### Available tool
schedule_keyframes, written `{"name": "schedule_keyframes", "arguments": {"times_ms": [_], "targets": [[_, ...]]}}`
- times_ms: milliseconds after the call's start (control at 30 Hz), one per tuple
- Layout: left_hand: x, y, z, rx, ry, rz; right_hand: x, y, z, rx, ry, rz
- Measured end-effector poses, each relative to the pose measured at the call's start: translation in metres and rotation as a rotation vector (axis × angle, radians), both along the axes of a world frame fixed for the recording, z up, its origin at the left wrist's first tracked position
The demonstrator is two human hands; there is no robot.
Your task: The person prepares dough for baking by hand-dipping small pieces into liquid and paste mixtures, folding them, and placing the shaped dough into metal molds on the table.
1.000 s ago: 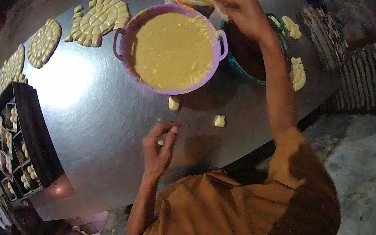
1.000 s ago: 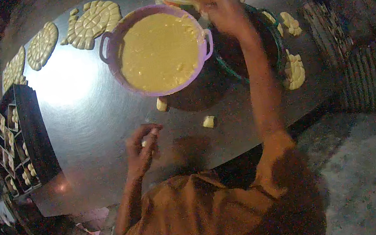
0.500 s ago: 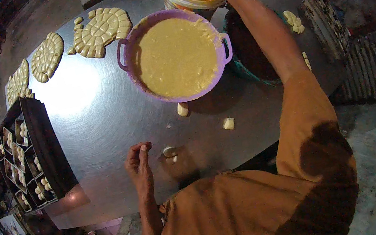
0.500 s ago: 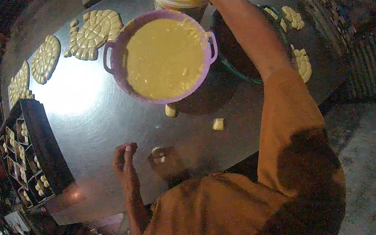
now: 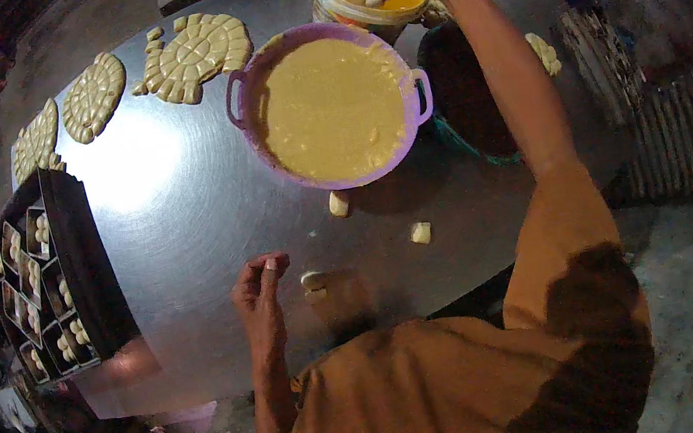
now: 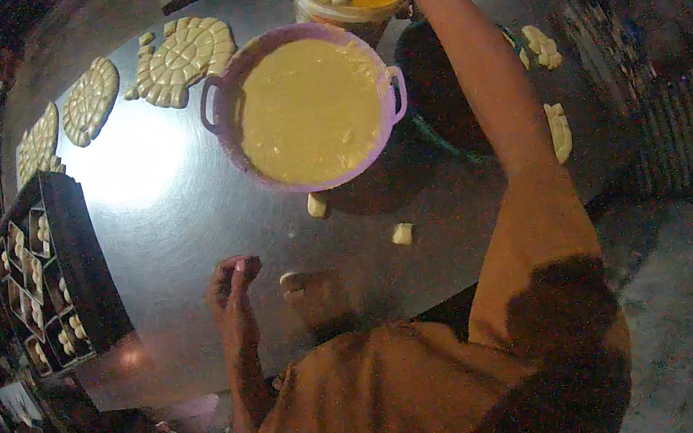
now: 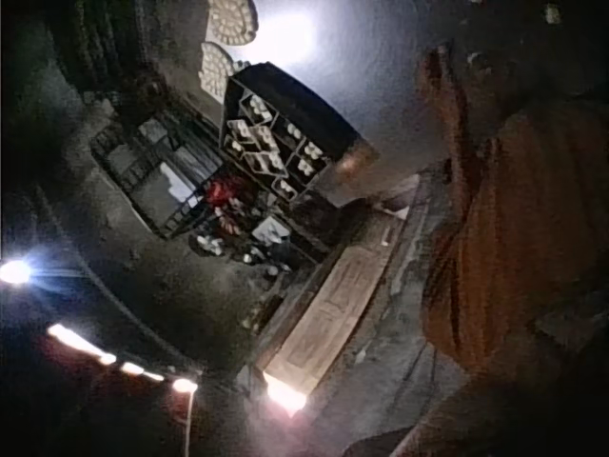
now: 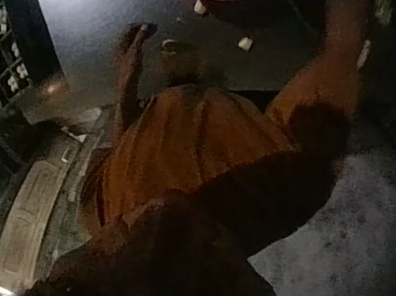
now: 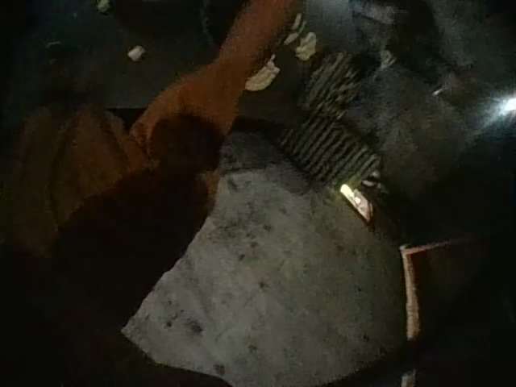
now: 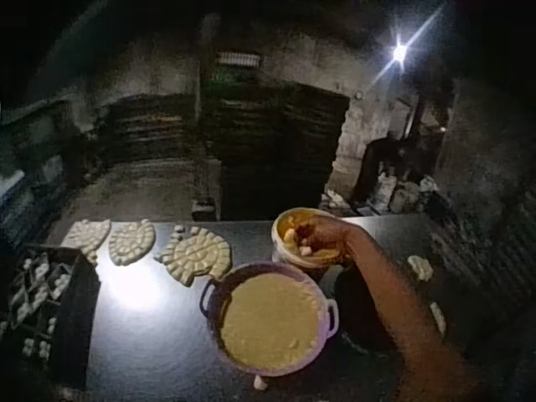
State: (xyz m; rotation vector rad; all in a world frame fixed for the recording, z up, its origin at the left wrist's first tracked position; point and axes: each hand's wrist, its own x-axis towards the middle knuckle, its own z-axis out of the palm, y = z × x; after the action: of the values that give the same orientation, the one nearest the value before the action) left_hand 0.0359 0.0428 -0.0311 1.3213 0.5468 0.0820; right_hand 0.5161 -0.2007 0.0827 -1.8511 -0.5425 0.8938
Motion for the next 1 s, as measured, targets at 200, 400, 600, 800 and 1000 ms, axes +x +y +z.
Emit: {"name": "schedule_keyframes", "arguments": {"times_ms": [200, 400, 600, 800, 1000], "targets": [[0.026, -0.036, 0.025, -0.646, -0.044, -0.120, -0.204, 0.043, 0.001, 0.523, 0.174, 0.094], [0.014, -0.048, 0.046, -0.946, -0.137, -0.046, -0.335, 0.058, -0.024, 0.606, 0.486, -0.013], [-0.015, -0.051, 0.024, -0.994, -0.041, 0.078, -0.377, 0.056, -0.067, 0.666, 0.534, -0.122], [-0.013, -0.044, 0.021, -0.963, -0.098, 0.120, -0.402, 0.046, -0.098, 0.758, 0.357, -0.231], [-0.015, -0.039, 0.044, -0.699, -0.167, 0.135, -0.416, 0.053, -0.078, 0.359, -0.863, -0.016]]}}
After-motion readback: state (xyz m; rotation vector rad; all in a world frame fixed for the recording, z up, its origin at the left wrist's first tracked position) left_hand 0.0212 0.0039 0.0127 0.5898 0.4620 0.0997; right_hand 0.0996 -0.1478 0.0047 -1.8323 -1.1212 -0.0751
